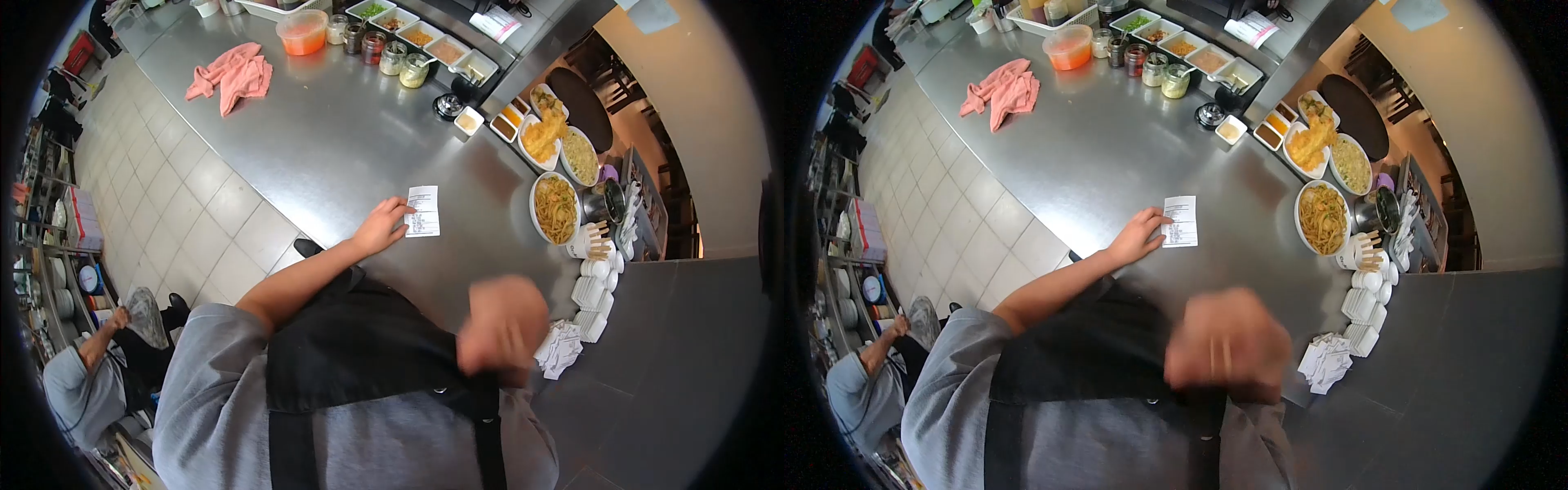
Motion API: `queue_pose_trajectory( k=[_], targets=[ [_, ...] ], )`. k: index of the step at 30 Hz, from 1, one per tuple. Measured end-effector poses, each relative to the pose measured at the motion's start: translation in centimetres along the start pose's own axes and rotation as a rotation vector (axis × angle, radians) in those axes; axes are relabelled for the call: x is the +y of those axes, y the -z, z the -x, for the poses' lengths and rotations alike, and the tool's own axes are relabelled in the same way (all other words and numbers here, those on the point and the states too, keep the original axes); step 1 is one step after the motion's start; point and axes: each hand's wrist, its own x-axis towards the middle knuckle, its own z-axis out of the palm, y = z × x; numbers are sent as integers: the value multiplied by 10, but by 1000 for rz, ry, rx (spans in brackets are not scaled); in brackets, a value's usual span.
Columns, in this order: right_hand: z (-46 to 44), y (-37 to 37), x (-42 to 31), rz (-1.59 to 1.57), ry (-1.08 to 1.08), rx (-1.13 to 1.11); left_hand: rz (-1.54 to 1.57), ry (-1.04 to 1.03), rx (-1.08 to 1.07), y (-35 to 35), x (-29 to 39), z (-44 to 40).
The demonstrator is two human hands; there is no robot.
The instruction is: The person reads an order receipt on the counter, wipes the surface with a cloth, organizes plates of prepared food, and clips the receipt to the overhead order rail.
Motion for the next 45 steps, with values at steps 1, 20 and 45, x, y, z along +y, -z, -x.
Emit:
queue_pose_trajectory(
  k=[1,20,45],
  targets=[
    [-12,12,39,19,-145,176,2,-4,14,-1,0,0],
    [-29,36,278,541,-312,793,-13,26,37,-2,5,0],
    [-38,41,263,481,-433,728,-18,39,54,0,7,-3]
  ],
)
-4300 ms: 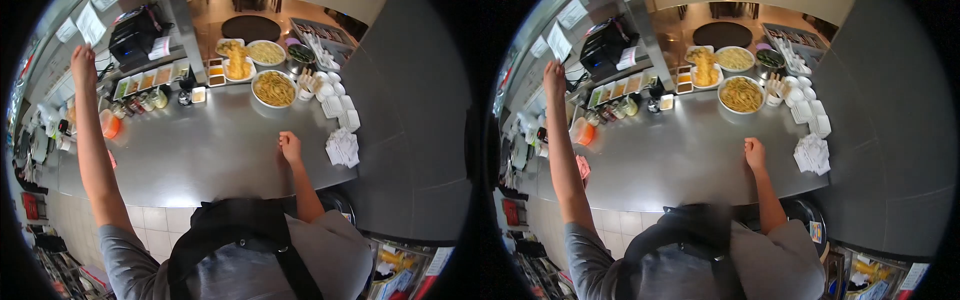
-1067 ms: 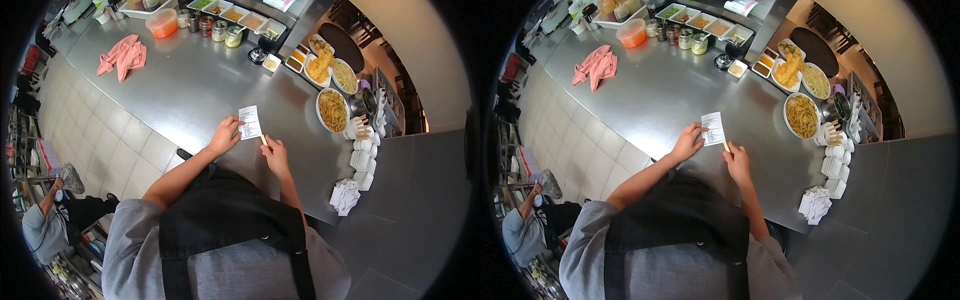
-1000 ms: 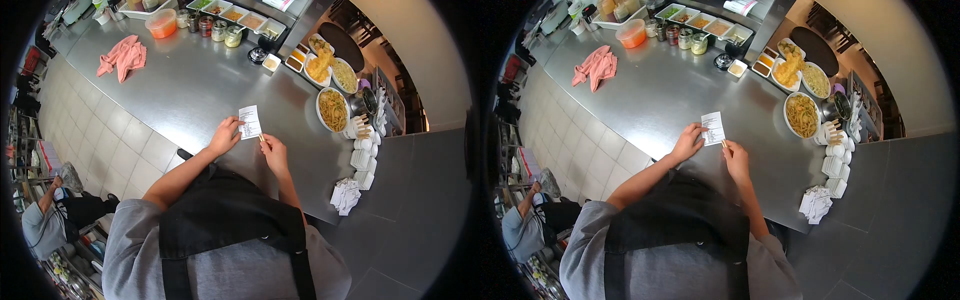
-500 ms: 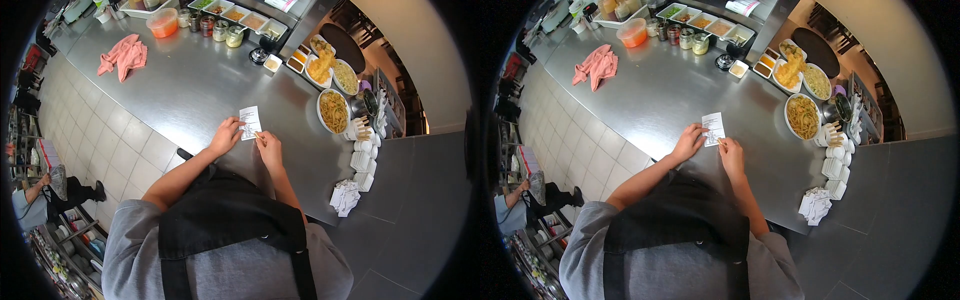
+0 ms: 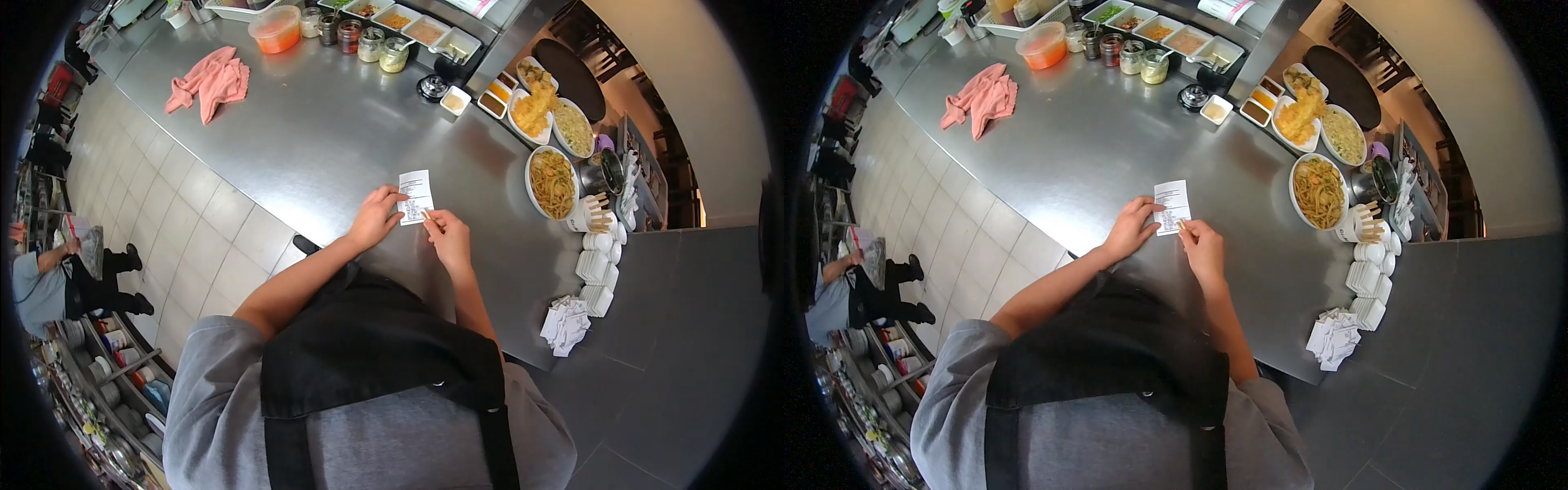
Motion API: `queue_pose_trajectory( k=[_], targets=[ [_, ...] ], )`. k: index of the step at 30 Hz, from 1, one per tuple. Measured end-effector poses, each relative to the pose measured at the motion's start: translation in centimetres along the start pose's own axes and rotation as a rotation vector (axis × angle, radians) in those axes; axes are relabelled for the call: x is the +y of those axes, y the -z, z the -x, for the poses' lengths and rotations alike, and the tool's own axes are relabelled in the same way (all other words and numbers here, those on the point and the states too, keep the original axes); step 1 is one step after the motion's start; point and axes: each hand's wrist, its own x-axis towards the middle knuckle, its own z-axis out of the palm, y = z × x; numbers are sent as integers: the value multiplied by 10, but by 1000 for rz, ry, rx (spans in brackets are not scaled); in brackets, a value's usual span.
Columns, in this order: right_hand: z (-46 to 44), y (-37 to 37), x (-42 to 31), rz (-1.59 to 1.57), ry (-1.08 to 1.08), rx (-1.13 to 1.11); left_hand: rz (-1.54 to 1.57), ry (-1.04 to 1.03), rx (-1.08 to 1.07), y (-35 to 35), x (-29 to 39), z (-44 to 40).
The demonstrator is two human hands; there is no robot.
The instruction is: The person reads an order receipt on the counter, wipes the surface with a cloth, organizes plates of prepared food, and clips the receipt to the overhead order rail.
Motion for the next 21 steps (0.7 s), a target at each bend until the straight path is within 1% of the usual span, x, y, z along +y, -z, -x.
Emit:
queue_pose_trajectory(
  k=[2,3,5,9,12,17,21],
  targets=[
    [-4,-5,6,-79,52,146,11,8,2,0,0,0],
    [-4,-6,10,-79,50,146,10,12,-2,-1,0,0],
    [-5,-7,14,17,66,147,9,15,-5,-4,-3,-1],
    [-4,-7,16,-10,49,139,30,27,-27,-5,-8,-1],
    [-5,-10,16,22,87,152,21,16,-33,-3,-5,0],
    [2,-19,6,41,128,109,6,-1,-42,-1,-2,1],
    [4,-25,4,1,155,109,12,28,-61,-1,-1,1]
  ],
)
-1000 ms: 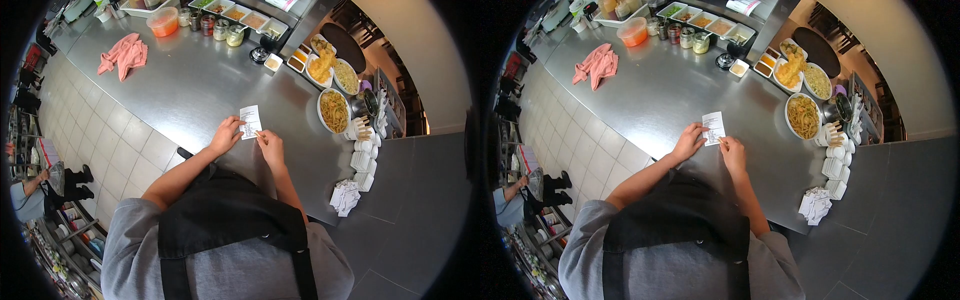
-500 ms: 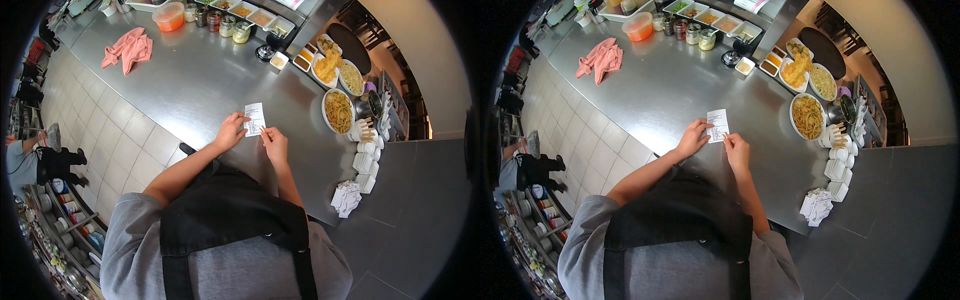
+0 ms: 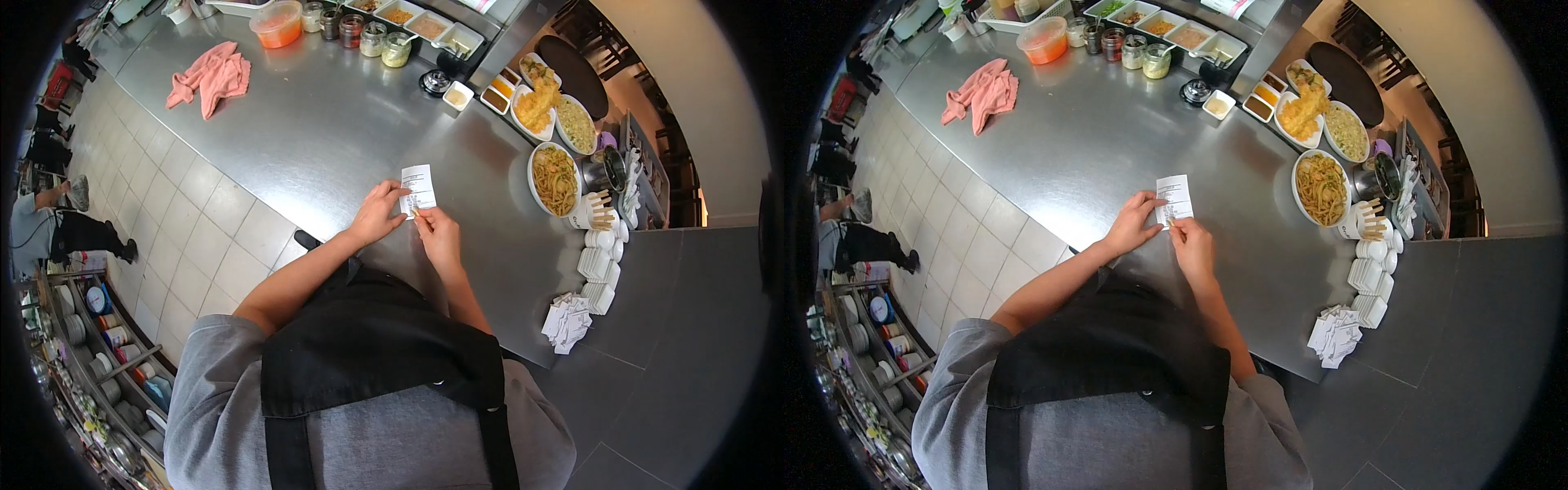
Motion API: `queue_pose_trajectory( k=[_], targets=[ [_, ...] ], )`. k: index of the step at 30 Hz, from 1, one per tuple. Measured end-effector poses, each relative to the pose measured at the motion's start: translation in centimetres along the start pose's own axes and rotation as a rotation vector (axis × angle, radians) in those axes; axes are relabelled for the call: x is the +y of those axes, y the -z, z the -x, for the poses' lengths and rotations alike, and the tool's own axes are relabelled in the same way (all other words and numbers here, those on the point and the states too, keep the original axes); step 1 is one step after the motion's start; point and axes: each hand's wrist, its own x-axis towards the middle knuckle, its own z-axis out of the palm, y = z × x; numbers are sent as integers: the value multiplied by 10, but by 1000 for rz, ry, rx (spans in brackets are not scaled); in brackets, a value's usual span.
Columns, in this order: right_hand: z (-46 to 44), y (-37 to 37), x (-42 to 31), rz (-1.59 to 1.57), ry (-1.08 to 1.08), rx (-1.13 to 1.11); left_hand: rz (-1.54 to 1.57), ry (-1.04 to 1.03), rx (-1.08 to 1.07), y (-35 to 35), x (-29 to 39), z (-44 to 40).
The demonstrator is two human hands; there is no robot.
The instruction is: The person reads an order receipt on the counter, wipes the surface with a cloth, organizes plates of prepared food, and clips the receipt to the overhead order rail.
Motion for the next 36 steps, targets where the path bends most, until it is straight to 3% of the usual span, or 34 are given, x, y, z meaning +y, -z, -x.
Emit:
queue_pose_trajectory(
  k=[6,8,13,18,36],
  targets=[
    [-1,2,4,45,71,23,-7,5,8,-2,1,-1],
    [-7,15,3,278,37,150,-21,-10,18,-1,1,0],
    [-10,22,3,248,10,99,-23,-6,23,-2,2,0],
    [-8,9,0,-12,-50,70,-20,-13,25,-1,1,1],
    [-10,5,18,10,-66,5,5,-15,17,-1,-3,0]
  ],
)
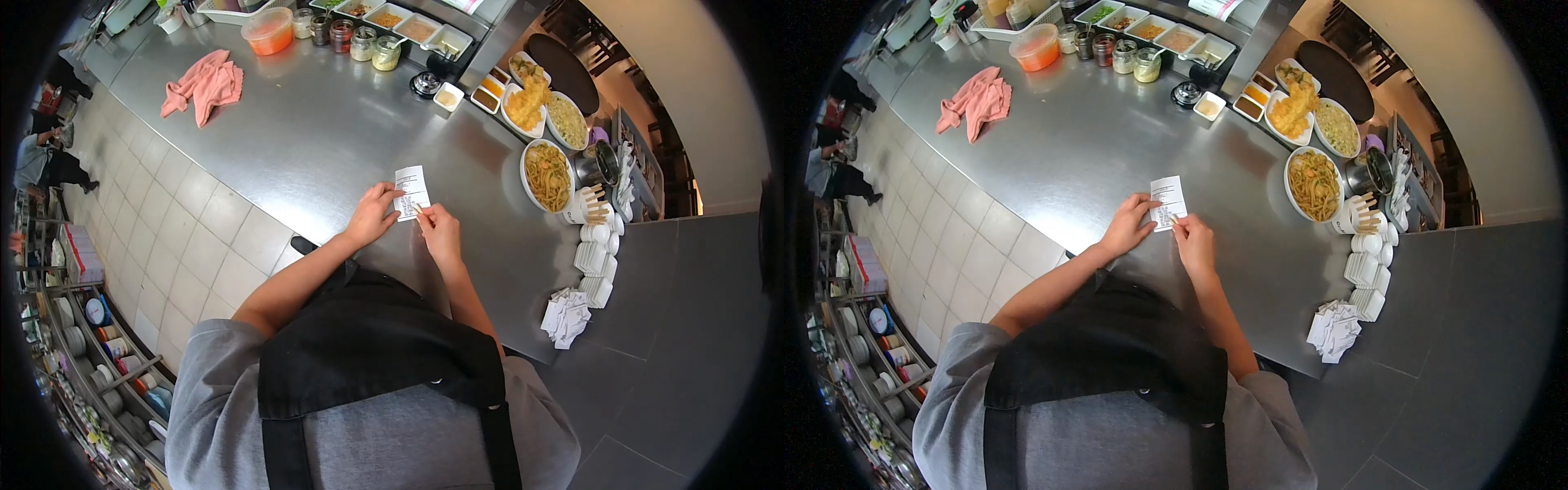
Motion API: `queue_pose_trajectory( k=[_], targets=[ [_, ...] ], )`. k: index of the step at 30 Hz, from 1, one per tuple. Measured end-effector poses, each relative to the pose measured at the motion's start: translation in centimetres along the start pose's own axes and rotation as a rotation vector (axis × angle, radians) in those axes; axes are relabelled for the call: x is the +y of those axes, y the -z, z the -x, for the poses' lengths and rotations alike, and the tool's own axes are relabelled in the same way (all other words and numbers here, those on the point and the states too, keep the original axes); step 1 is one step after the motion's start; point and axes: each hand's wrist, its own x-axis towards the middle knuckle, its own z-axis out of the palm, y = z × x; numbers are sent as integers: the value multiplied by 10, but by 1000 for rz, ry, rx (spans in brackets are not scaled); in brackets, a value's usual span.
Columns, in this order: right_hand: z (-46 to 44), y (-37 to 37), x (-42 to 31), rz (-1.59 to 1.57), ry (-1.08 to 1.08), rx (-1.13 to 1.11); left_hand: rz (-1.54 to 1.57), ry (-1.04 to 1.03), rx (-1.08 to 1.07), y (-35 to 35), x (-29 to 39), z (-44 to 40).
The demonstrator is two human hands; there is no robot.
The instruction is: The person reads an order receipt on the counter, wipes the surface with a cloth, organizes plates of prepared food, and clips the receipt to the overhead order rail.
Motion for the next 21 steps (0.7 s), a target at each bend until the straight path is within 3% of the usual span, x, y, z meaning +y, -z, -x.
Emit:
queue_pose_trajectory(
  k=[16,21],
  targets=[
    [0,4,-5,46,-1,92,-18,-31,4,0,-2,1],
    [2,-7,-10,19,105,56,-12,-22,-11,0,-2,0]
  ],
)
